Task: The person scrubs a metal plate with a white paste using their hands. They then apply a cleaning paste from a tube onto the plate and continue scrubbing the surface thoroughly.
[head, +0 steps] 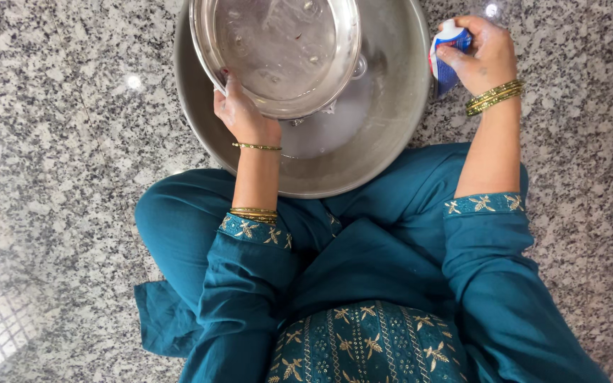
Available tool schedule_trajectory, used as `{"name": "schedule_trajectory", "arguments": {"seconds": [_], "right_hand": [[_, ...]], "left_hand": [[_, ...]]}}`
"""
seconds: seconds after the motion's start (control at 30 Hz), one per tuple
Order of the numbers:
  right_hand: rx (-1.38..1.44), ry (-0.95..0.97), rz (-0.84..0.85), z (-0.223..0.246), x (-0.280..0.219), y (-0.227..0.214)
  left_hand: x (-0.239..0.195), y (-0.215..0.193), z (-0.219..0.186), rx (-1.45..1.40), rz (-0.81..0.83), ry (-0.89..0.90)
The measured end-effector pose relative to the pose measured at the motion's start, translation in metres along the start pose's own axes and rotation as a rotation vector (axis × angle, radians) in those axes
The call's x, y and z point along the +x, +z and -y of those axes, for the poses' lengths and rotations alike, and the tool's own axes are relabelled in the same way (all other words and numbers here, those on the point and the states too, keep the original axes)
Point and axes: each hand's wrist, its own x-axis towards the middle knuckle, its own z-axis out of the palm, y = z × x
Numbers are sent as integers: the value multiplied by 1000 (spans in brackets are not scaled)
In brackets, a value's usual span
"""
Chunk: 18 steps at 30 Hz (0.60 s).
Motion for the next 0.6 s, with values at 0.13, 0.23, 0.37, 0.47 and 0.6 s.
{"name": "schedule_trajectory", "arguments": {"seconds": [0.13,0.23,0.37,0.47,0.6], "right_hand": [[-175,-78,-56,24,0,9],[-241,-47,-43,38,2,15],[-109,-196,3,50,4,21],[-174,-283,19,62,7,22],[-165,-257,29,73,9,28]], "left_hand": [[0,0,2,24,-16,14],[2,-1,4,26,-27,7],[2,-2,5,37,-21,5],[0,-1,5,36,-22,1],[1,-2,7,31,-27,-5]]}}
